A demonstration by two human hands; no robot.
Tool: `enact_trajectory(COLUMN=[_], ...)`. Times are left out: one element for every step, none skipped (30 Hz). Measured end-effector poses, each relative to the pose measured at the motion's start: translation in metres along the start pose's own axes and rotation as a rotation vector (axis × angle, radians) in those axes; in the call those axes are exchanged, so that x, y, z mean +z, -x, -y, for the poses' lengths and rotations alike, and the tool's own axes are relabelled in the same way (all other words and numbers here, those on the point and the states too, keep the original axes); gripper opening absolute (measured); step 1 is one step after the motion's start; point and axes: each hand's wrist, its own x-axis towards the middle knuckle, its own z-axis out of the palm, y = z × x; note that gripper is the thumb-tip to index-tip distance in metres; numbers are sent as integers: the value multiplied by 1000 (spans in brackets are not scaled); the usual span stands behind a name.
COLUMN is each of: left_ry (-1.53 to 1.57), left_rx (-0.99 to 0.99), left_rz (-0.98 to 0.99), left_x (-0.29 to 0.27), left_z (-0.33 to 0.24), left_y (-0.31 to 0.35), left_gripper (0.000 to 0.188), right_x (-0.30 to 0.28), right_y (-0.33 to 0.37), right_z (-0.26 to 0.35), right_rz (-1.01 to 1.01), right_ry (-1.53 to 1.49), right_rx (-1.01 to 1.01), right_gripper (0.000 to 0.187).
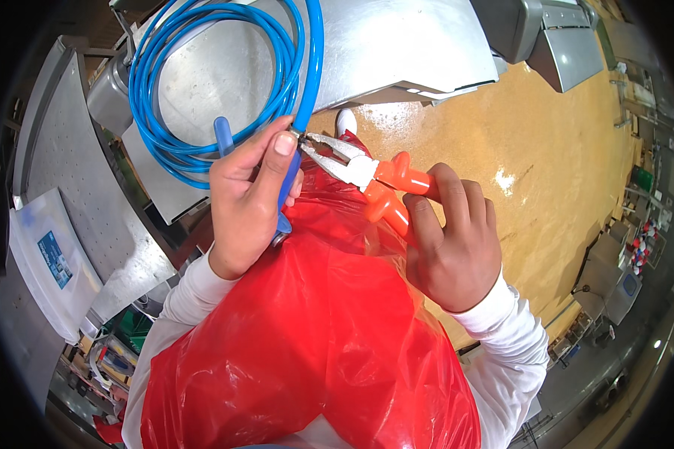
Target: The person secures a blue pneumatic hose to a spray gun using a metal hose clamp and red-handled pliers. They repeatedly tighten the clamp around the hose connection to ensure a secure fit.
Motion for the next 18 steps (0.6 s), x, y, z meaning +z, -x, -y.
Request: enact_trajectory(left_ry=[4, 9, 13, 18, 23, 27, 32, 36, 41, 39, 37, 31, 30, 28, 28, 38, 48, 57], left_rx=[4, 8, 11, 13, 14, 18, 14, 9, 5, 10, 16, 24, 23, 23, 20, 28, 36, 49], left_rz=[-2, -4, 2, 6, 10, 9, 8, 7, 8, 6, 3, 2, 7, 12, 24, 40, 57, 52], left_x=[0, 0, -1, -1, 0, -1, -1, -2, -2, -2, -2, -2, -2, -2, -3, -3, -4, -5], left_z=[0, 1, 1, 0, -1, -1, -1, -1, -1, 0, 0, 0, 0, 0, 0, -1, -2, -3], left_y=[0, 0, 0, -1, -1, -1, 0, 0, 0, 0, 0, 0, 1, 2, 3, 2, 1, 1], left_gripper=[46, 45, 45, 45, 45, 45, 45, 45, 45, 45, 44, 44, 44, 44, 44, 44, 44, 44], right_x=[-3, -7, -9, -9, -10, -9, -10, -10, -12, -14, -17, -18, -18, -17, -16, -3, -4, -4], right_y=[-2, -4, -5, -5, -5, -5, -7, -9, -12, -14, -15, -17, -19, -24, -27, -26, -23, -28], right_z=[0, -1, 0, -1, -3, -7, -10, -14, -18, -23, -28, -34, -42, -52, -62, -69, -69, -68], right_rz=[29, 59, 88, 111, 135, 157, 207, 258, 308, 406, 505, 600, 712, 826, 936, 969, 949, 949], right_ry=[-67, -135, -200, -304, -407, -512, -617, -722, -825, -984, -1141, -1298, -1448, -1597, -1748, -1970, -1928, -1879], right_rx=[5, 9, 22, 34, 47, 54, 45, 36, 29, 138, 251, 364, 426, 487, 554, 511, 501, 474], right_gripper=[43, 45, 46, 47, 47, 48, 52, 56, 60, 57, 53, 50, 51, 51, 52, 52, 53, 54])
